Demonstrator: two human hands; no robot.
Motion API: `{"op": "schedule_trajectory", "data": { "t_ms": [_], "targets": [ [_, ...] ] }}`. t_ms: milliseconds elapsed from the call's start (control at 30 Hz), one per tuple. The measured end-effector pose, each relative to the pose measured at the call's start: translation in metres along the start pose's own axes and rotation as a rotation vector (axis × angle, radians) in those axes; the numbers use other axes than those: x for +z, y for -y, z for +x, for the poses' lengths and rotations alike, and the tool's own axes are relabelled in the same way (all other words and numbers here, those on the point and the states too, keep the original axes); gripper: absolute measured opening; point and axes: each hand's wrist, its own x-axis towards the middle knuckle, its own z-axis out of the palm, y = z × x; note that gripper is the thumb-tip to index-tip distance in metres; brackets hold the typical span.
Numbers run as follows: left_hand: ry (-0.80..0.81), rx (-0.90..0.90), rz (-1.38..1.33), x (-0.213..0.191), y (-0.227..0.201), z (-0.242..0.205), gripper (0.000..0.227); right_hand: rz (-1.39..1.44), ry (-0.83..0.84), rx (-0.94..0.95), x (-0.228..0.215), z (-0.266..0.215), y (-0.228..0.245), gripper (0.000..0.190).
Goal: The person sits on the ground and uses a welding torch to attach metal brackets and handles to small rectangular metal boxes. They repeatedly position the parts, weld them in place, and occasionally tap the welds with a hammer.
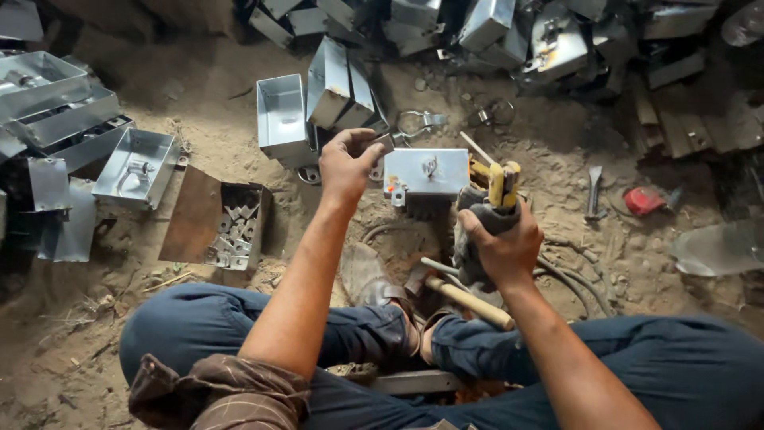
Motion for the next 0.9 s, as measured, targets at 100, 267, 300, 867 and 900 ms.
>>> {"op": "schedule_trajectory", "data": {
  "t_ms": [100,267,300,867,900],
  "targets": [
    [0.015,-0.019,-0.046,0.003,-0.003,-0.004,0.025,0.036,-0.036,0.077,-0.003,-0.003,-0.008,0.054],
    [0.078,-0.061,-0.189,0.003,-0.015,-0.010,0.025,0.123,-0.058,0.113,-0.009,-0.007,-0.012,0.053],
    [0.120,-0.079,-0.180,0.002,-0.017,-0.014,0.026,0.149,-0.060,0.132,-0.012,-0.009,-0.013,0.052],
    [0.810,0.081,0.710,0.101,-0.034,0.129,0.031,0.824,-0.127,0.109,-0.089,0.062,0.002,0.036],
    [0.863,0.125,0.728,0.109,-0.025,0.137,0.031,0.791,-0.118,0.132,-0.092,0.066,-0.001,0.034]
  ]
}}
